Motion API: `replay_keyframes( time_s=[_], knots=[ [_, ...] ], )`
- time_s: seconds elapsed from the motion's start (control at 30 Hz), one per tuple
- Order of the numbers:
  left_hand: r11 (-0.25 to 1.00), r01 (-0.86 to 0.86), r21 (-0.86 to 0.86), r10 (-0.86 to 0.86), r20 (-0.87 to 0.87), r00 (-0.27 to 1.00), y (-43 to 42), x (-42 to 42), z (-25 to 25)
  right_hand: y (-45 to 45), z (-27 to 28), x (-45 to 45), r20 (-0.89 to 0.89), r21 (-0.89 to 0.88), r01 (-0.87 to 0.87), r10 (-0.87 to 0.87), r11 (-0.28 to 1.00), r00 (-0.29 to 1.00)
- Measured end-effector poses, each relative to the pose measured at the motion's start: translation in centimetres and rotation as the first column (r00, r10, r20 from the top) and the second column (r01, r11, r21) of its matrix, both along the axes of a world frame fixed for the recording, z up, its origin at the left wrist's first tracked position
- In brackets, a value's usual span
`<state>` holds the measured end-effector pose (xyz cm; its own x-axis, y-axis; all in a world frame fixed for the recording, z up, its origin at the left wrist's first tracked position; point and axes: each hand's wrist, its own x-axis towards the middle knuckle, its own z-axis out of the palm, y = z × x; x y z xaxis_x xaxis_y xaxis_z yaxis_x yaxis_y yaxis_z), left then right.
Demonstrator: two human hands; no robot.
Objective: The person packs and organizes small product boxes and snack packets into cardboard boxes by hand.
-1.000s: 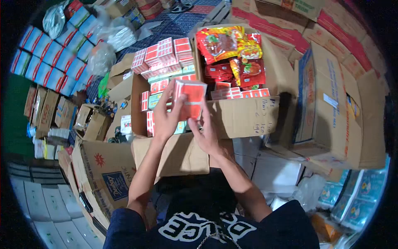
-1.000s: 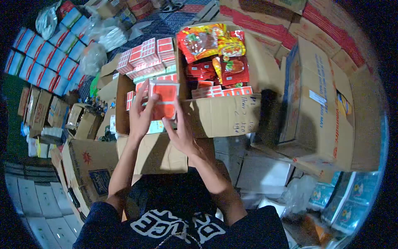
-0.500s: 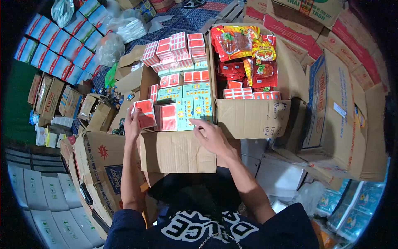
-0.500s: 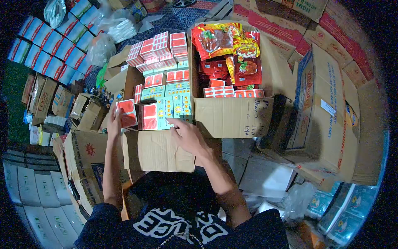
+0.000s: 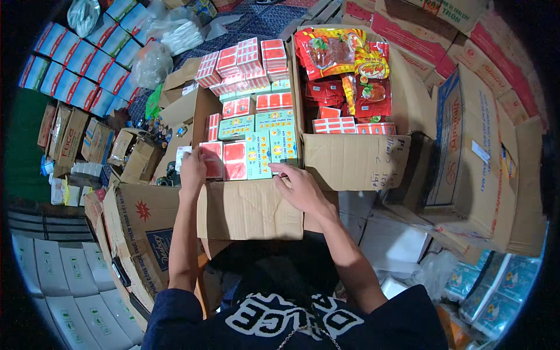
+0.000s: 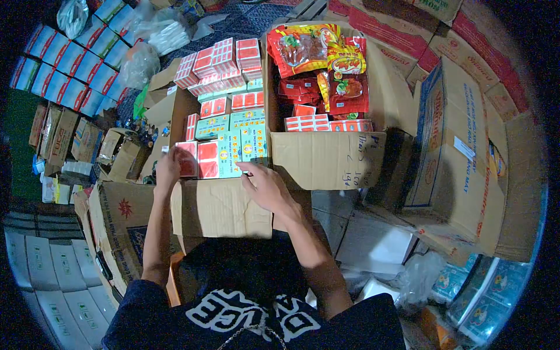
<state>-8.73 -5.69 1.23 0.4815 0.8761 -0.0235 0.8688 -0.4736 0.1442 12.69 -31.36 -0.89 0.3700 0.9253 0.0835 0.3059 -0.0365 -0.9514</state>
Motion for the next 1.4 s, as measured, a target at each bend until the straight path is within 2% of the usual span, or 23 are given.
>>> replay_keyframes(
  time_s=[0.07,0.1,0.2,0.23,0.33,0.37,0.47,0.5,0.6,0.67,0.77,0.8,0.87,0.9,0.93,1.03,1.07,1.17,1.2,1.27,1.3,1.33,1.4],
  knots=[
    [0.976,0.082,0.200,-0.079,-0.021,0.997,-0.7,0.9,0.6,0.0,0.1,0.0,-0.002,0.027,0.010,-0.010,1.000,1.000],
    [0.976,0.083,0.199,-0.081,-0.020,0.997,-0.3,0.9,0.1,0.0,0.1,0.1,-0.002,0.039,0.015,-0.015,0.999,1.000],
    [0.889,0.421,0.183,-0.434,0.042,0.900,2.4,0.6,-2.1,-0.1,0.2,0.2,0.024,0.045,0.018,-0.019,0.999,1.000],
    [0.889,0.422,0.180,-0.436,0.042,0.899,3.0,0.5,-2.2,-0.1,0.3,0.3,0.037,0.051,0.017,-0.019,0.999,0.999],
    [0.904,0.410,-0.119,-0.393,0.143,0.908,4.4,0.6,-1.7,-0.2,0.5,0.4,0.023,0.045,0.019,-0.020,0.999,1.000],
    [0.904,0.408,-0.124,-0.392,0.139,0.910,4.8,0.9,-1.5,-0.2,0.5,0.3,0.016,0.042,0.019,-0.019,0.999,1.000],
    [0.873,0.367,-0.320,-0.382,0.017,0.924,4.8,2.7,0.8,0.0,0.3,0.3,0.013,0.031,0.009,-0.010,0.999,1.000],
    [0.875,0.361,-0.323,-0.376,0.018,0.926,5.6,2.7,0.4,-0.1,0.2,0.3,0.017,0.028,0.007,-0.007,1.000,1.000],
    [0.791,0.447,-0.417,-0.418,0.166,0.893,8.0,2.4,-0.8,-0.3,0.2,0.3,-0.010,0.003,-0.002,0.002,1.000,1.000],
    [0.805,0.456,-0.380,-0.431,0.153,0.889,8.1,2.5,-0.6,-0.3,0.5,0.5,-0.023,-0.004,0.000,0.000,1.000,1.000],
    [0.821,0.471,-0.322,-0.455,0.127,0.881,6.6,3.0,0.8,-1.0,1.9,0.6,0.056,-0.124,-0.069,0.076,0.990,0.995],
    [0.837,0.458,-0.301,-0.459,0.073,0.886,6.0,3.4,1.6,-1.1,1.5,0.6,0.057,-0.127,-0.069,0.076,0.990,0.995],
    [0.866,0.433,-0.251,-0.455,-0.037,0.890,5.2,3.8,2.7,-1.1,0.1,0.0,0.217,-0.062,-0.068,0.080,0.996,0.973],
    [0.868,0.431,-0.248,-0.453,-0.038,0.891,5.2,3.7,2.9,-0.9,0.0,-0.4,0.296,-0.026,-0.073,0.078,0.997,0.952],
    [0.877,0.412,-0.249,-0.439,-0.062,0.896,5.0,3.6,3.2,-0.9,-0.1,-0.7,0.298,-0.022,-0.074,0.077,0.997,0.951],
    [0.881,0.404,-0.248,-0.437,-0.098,0.894,5.1,4.5,2.9,-1.2,0.0,-1.4,0.453,-0.123,-0.090,0.137,0.988,0.881],
    [0.876,0.420,-0.236,-0.451,-0.096,0.887,5.7,4.6,2.2,-1.2,0.0,-1.5,0.460,-0.126,-0.073,0.124,0.989,0.879],
    [0.854,0.478,-0.204,-0.502,-0.084,0.861,6.1,7.4,1.2,-0.9,-0.1,-1.1,0.295,-0.033,-0.021,0.030,0.999,0.955],
    [0.829,0.547,-0.114,-0.547,0.039,0.836,4.6,9.6,2.0,-1.0,0.0,-0.6,0.300,-0.033,-0.002,0.012,0.999,0.954],
    [0.769,0.633,0.085,-0.631,0.256,0.732,0.7,14.1,4.1,-1.0,0.5,-0.1,0.131,-0.017,0.013,-0.010,1.000,0.991],
    [0.734,0.671,0.106,-0.665,0.311,0.678,-1.1,16.5,4.9,-1.0,0.6,0.0,0.038,-0.006,0.016,-0.016,1.000,0.999],
    [0.698,0.705,0.128,-0.694,0.363,0.622,-2.7,19.3,5.5,-0.9,0.6,0.1,0.031,-0.001,0.027,-0.027,1.000,0.999],
    [0.513,0.836,0.194,-0.798,0.466,0.382,-5.6,24.2,5.9,-0.6,0.5,0.5,-0.017,0.105,0.081,-0.080,0.991,0.997]
  ],
)
